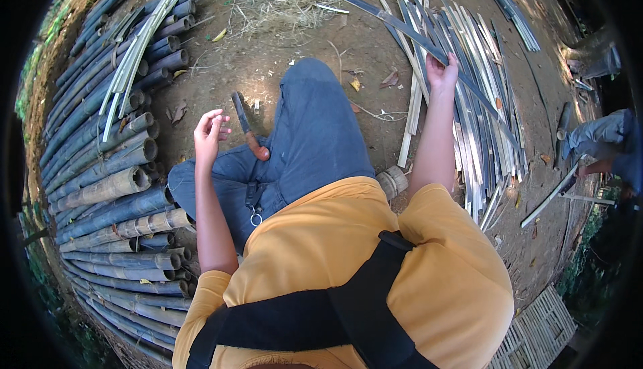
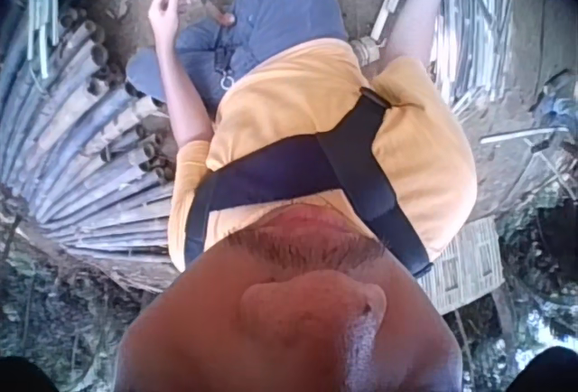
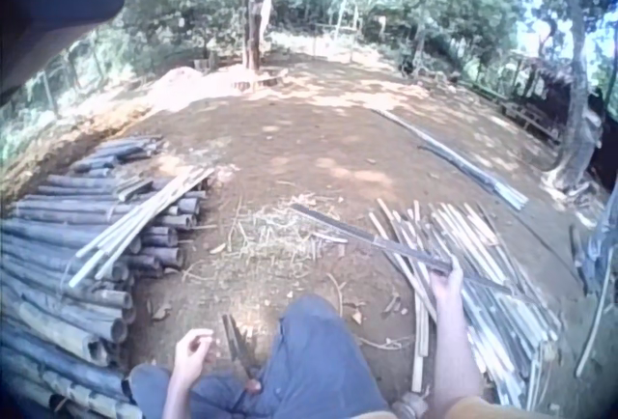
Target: The person shaves a strip of bamboo with a knife, turning it over to work on both sides while sitting on the ground.
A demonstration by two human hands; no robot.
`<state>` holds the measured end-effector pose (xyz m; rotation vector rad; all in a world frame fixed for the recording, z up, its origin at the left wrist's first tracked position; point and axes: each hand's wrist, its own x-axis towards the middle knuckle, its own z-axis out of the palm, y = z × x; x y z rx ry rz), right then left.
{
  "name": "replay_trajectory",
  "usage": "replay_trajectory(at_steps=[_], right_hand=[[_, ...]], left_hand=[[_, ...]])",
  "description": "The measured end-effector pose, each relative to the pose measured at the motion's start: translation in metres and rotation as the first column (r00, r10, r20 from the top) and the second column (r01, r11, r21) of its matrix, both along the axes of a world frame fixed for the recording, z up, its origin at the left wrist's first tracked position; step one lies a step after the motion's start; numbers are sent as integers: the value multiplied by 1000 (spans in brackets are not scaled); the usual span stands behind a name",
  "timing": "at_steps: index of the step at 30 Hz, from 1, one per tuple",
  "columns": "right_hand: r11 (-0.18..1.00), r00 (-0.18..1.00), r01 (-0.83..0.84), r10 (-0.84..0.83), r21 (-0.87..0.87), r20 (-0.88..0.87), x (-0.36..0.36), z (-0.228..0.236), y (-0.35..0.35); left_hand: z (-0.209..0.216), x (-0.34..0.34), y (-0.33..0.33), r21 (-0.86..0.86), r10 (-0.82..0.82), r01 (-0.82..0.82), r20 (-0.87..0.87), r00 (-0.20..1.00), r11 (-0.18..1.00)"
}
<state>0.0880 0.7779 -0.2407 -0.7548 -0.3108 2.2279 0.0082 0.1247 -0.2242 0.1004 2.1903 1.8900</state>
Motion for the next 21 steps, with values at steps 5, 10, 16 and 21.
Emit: replay_trajectory(at_steps=[5,10,16,21], right_hand=[[985,969,171,-162,-33,188,72,-85,26],[911,901,391,-348,-135,260,86,-150,9],[900,930,353,-307,-257,202,81,-195,49],[940,937,339,-340,-26,-73,74,-172,118]], left_hand=[[-9,4,-1,-24,-27,28,35,999,999],[-17,9,-16,-84,-23,28,58,998,996],[-12,27,-42,-157,46,-32,90,995,987],[-19,27,-39,-113,57,-44,115,992,993]])
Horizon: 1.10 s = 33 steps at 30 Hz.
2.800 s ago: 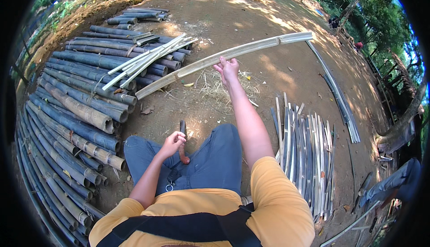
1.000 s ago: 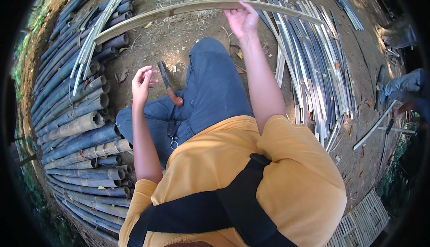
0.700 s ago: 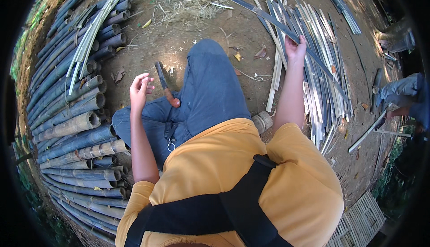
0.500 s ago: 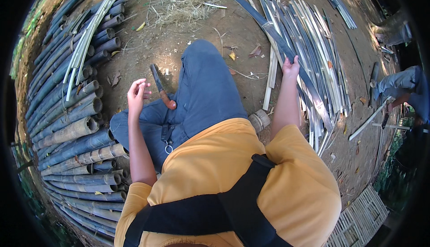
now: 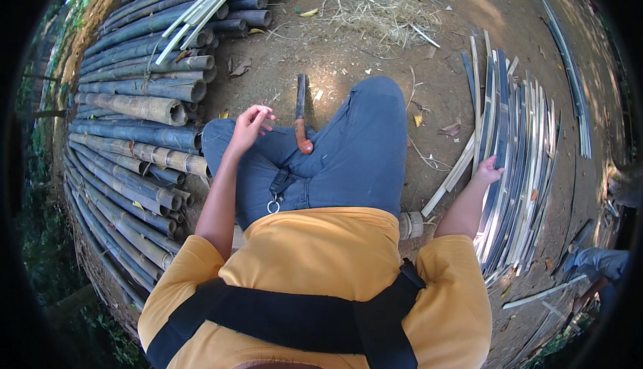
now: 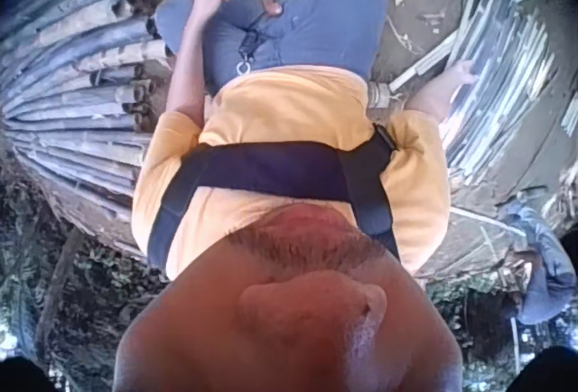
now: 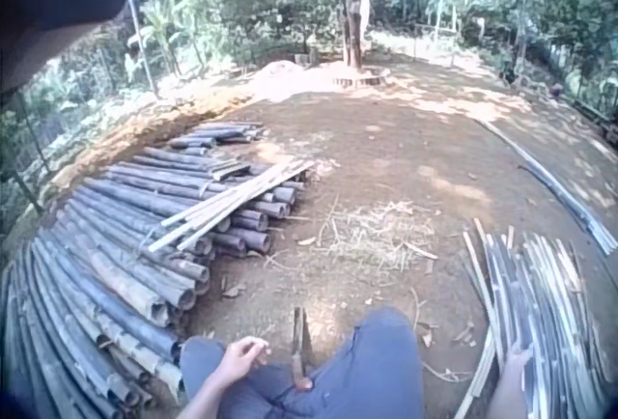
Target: The person shaves a strip of bamboo with a knife, turning it over to work on both sides while sitting on the ground.
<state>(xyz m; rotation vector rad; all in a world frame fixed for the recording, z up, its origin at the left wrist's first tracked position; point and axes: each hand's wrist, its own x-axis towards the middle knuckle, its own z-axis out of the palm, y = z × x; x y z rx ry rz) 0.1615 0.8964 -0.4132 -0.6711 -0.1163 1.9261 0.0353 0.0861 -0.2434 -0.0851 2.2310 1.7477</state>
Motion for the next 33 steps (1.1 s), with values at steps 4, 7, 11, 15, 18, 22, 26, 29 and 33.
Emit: replay_trajectory(at_steps=[4,7,11,15,18,22,26,29,33], right_hand=[[840,836,-499,532,-214,137,-57,45,-59],[714,651,-699,659,-41,376,-109,92,-124],[386,424,-901,693,197,583,-174,205,-286],[-36,121,-974,750,223,650,-213,240,-466],[-255,-86,-953,749,166,657,-207,236,-600],[-217,-14,-904,876,368,483,-214,211,-674],[-186,16,-962,694,201,720,-235,170,-653],[-237,-252,-967,937,-91,242,-230,224,-694],[-192,142,-767,880,612,454,-217,240,-712]], left_hand=[[15,8,-12,-58,31,-28,60,998,998],[17,4,-9,-54,19,-15,65,998,998],[26,-13,16,16,80,-79,-88,993,997],[38,-52,54,3,106,-111,-328,939,994],[44,-78,76,-84,149,-204,-431,890,975],[32,-78,63,201,210,-133,-436,875,970],[67,-43,87,607,150,-6,-187,971,795],[19,-38,44,128,105,-59,-383,918,990],[14,-51,30,146,226,-184,-360,905,972]])
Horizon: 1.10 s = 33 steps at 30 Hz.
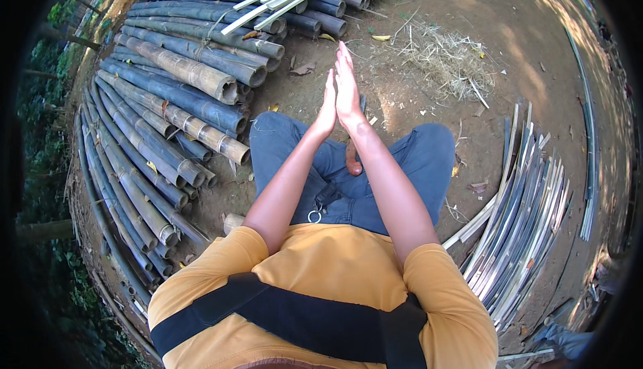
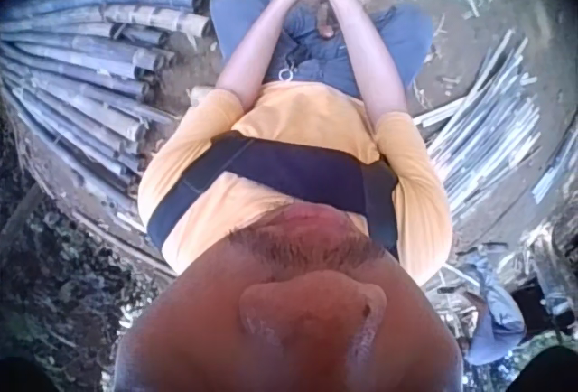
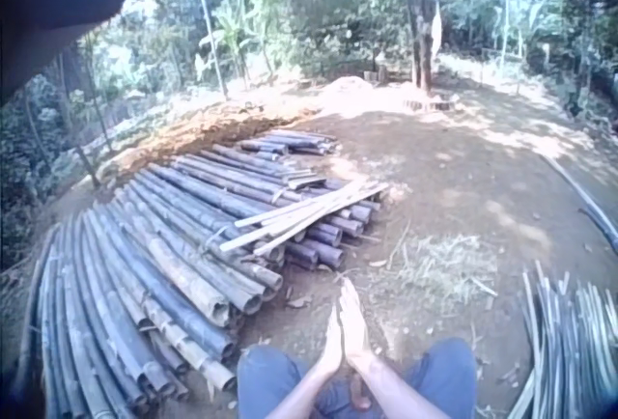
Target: The person shaves a strip of bamboo with a knife, turning it over to work on both sides while sitting on the ground.
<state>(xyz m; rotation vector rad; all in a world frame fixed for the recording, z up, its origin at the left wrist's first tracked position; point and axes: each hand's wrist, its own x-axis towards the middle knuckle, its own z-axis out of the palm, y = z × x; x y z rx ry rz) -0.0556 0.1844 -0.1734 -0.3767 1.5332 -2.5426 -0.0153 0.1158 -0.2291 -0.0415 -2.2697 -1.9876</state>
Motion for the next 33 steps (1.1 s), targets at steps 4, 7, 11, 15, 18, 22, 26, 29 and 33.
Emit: replay_trajectory(at_steps=[4,7,11,15,18,22,26,29,33], right_hand=[[547,891,184,259,817,-374,8,-21,28],[321,982,68,-189,945,-6,-31,-81,80],[686,614,220,455,693,-645,49,10,19],[112,992,129,-17,985,-128,23,-53,49],[521,905,395,-77,757,-419,27,-44,43],[644,617,440,290,625,-732,75,0,29],[115,754,587,282,801,-593,57,-34,52],[439,886,464,-202,770,-418,38,-44,65],[646,694,355,301,676,-653,77,19,34]], left_hand=[[40,-7,-7,729,-52,-88,168,984,679],[78,-17,19,734,-144,41,78,987,678],[43,6,-29,770,-6,-162,211,978,618],[53,9,-4,798,-49,-151,221,974,584],[52,16,-9,797,-44,-84,137,990,598],[28,26,-12,796,-39,-202,272,961,571],[28,48,-14,718,-169,-75,262,950,692],[36,59,-21,446,-148,-35,369,918,894],[-17,64,-54,-128,-76,95,144,987,987]])
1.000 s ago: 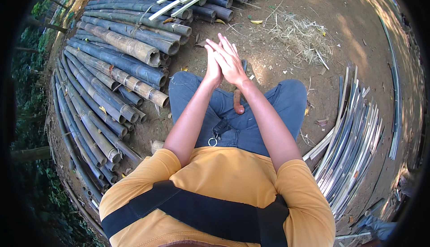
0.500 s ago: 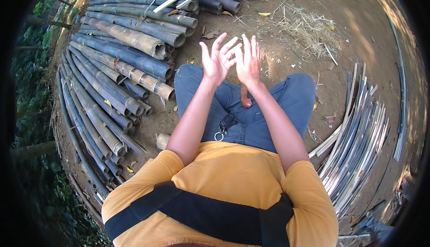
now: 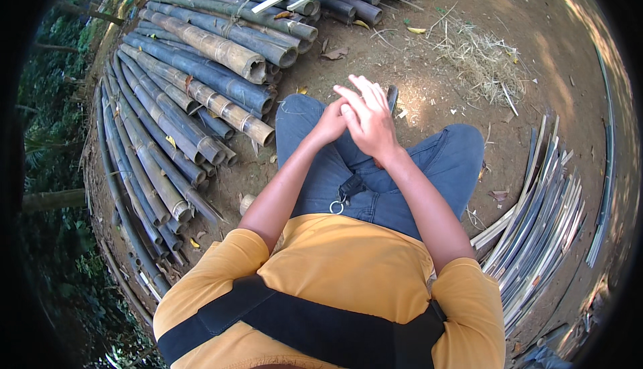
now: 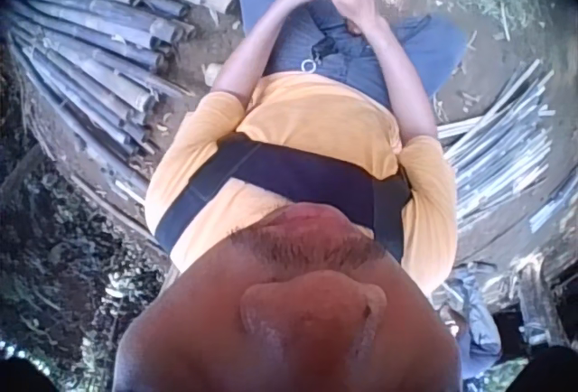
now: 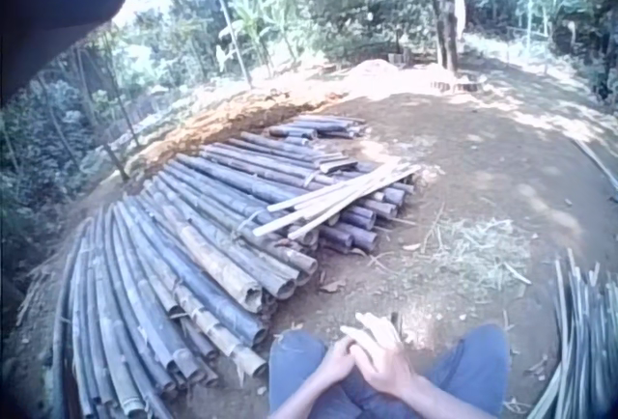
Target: The person shaves a strip of bamboo with a knife, turning it over to work on both sides while sitting on the ground.
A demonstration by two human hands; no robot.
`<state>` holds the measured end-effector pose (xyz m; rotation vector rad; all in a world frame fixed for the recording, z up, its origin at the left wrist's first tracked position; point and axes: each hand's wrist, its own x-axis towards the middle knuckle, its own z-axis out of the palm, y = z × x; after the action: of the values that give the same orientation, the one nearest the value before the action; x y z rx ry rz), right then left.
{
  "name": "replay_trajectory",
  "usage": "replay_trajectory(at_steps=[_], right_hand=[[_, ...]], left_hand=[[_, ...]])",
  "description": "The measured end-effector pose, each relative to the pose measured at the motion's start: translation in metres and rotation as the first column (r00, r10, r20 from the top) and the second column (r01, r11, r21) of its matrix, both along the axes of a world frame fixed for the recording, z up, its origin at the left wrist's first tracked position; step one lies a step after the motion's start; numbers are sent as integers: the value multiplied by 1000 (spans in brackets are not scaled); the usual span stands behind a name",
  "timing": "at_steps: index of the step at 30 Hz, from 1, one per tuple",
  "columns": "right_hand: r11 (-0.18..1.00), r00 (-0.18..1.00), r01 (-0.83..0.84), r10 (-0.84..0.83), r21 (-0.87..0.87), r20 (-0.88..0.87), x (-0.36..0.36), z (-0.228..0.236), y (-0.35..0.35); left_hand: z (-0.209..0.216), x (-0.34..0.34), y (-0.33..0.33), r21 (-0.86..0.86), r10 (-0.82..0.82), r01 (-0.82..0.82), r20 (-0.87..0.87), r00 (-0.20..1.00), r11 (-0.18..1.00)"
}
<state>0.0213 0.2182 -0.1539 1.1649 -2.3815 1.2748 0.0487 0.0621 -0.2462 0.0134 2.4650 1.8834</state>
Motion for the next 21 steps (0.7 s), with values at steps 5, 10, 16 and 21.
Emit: replay_trajectory(at_steps=[5,10,16,21], right_hand=[[946,994,90,-104,312,30,-7,-33,3],[953,954,281,-290,111,73,-28,-17,-3],[965,981,-162,180,205,-74,-7,-27,-24],[856,820,415,-498,308,283,-71,-73,40]], left_hand=[[30,-6,-10,-432,-301,213,-145,942,876],[49,-12,-20,-471,-226,120,-175,958,874],[27,-19,-35,-546,-447,502,243,861,671],[52,12,-39,-472,-124,115,11,992,874]])
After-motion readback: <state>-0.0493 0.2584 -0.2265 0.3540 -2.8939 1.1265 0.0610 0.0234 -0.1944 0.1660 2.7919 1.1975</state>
